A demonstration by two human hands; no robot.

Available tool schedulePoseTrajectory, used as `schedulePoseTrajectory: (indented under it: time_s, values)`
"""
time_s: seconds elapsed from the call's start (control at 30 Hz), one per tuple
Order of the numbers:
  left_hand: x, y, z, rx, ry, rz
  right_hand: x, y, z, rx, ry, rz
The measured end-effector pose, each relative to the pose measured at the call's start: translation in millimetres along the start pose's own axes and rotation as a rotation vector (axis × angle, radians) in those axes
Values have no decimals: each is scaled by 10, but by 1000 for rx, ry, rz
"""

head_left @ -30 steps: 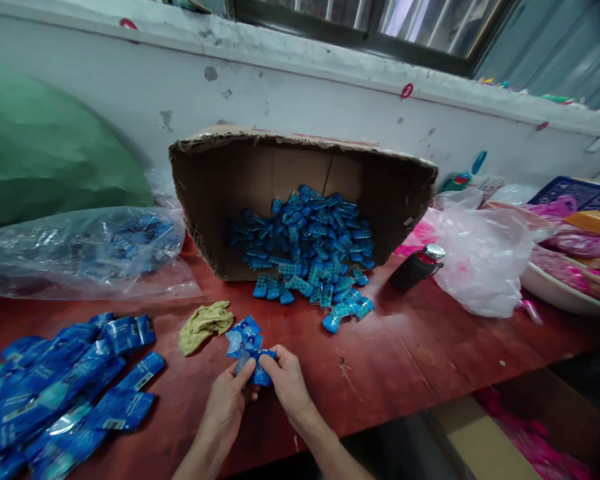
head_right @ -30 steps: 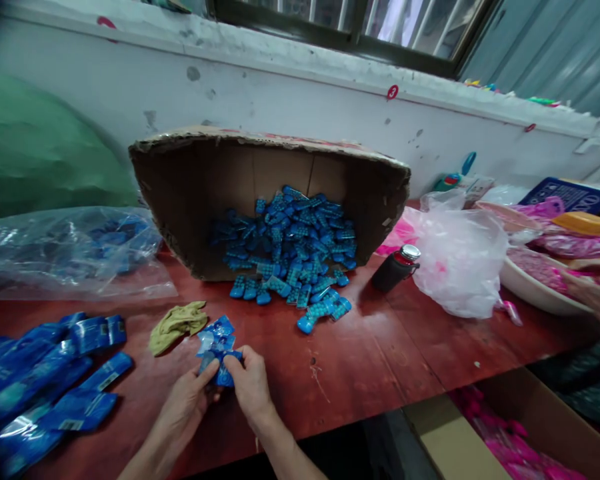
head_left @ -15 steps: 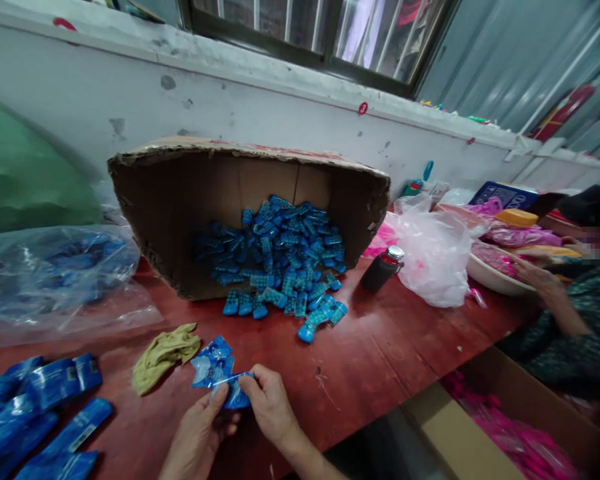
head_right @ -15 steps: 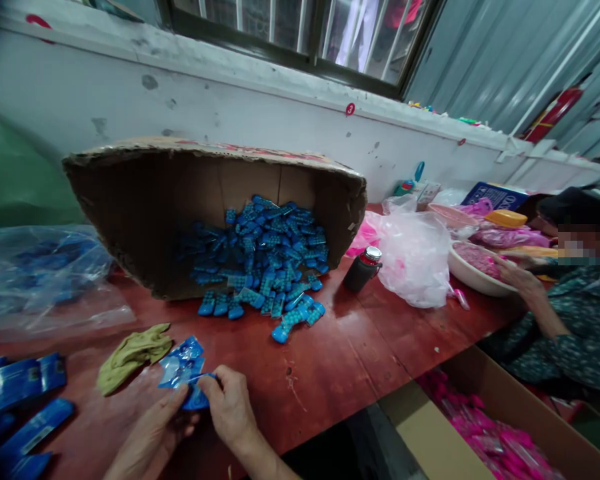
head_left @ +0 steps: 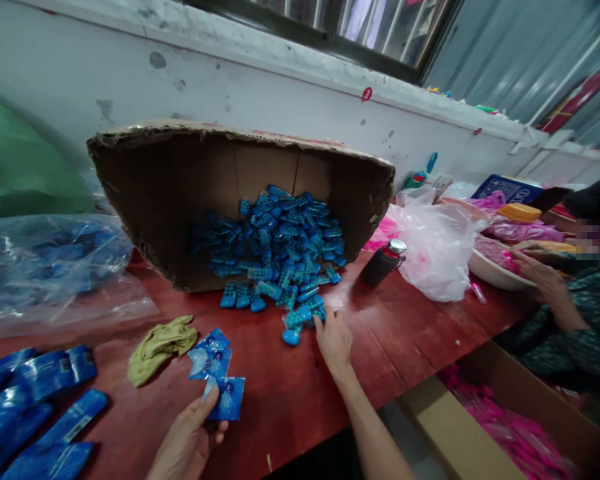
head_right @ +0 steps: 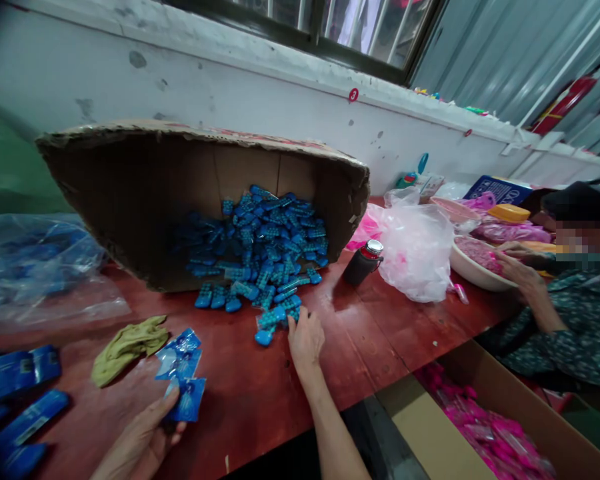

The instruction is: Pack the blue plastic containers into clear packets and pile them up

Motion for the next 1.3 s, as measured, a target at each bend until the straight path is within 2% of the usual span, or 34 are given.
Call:
schedulePoseTrajectory:
  time_s: [0.07, 0.17, 0.27, 0.37, 0.43, 0.5, 0.57, 0.7, 0.83, 0.93, 1.0, 1.03, 1.1, 1.17, 1.23, 1.3]
  values:
    - [19, 51, -2, 16, -3, 22, -24, 134, -179, 35, 0, -55]
    - [10, 125, 22, -4, 6, -15, 12, 261, -387, 126, -9, -150]
    - [28, 159, 7, 4, 37, -37, 172, 344, -578, 218, -57, -140]
    - [55, 163, -20, 20, 65, -37, 343, 503, -896, 321, -337, -124]
    - [53, 156, -17, 3, 71, -51, 346, 669, -1171, 364, -678, -241]
    - [45, 139, -8, -14, 61, -68, 245, 838, -1413, 299, -1020, -424]
    - [46, 118, 8, -41, 39, -73, 112, 947, -1565, 173, -1266, -529]
    - [106, 109, 65, -145, -14, -31, -104, 968, -1613, -30, -1418, -527]
    - [114, 146, 40, -96, -42, -98, -114, 957, -1585, -88, -1459, -499]
    - [124, 181, 29, -68, -34, -120, -26, 981, -1608, -30, -1468, -553]
    - [141, 197, 40, -80, -16, -105, 65, 929, -1621, 110, -1406, -567]
    - [148, 203, 44, -83, -1, -99, 118, 859, -1613, 213, -1320, -529]
    - [156, 209, 40, -67, 34, -95, 196, 645, -1561, 405, -1023, -378]
    - [170, 212, 22, -26, 78, -75, 168, 392, -1483, 477, -616, -244]
    - [192, 216, -4, 28, 121, -35, 8, 193, -1456, 512, -324, -282]
    - [204, 223, -26, 76, 150, -4, -133, 74, -1464, 541, -249, -323]
Point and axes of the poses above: each hand's wrist, its own y-axis away from the middle knuckle, its own x-axis out of the back of the hand, z = x × y, the point moved 6 cm from there along -y, towards the middle knuckle, and after that the axes turned 11 degrees about x, right-handed, at the moved point
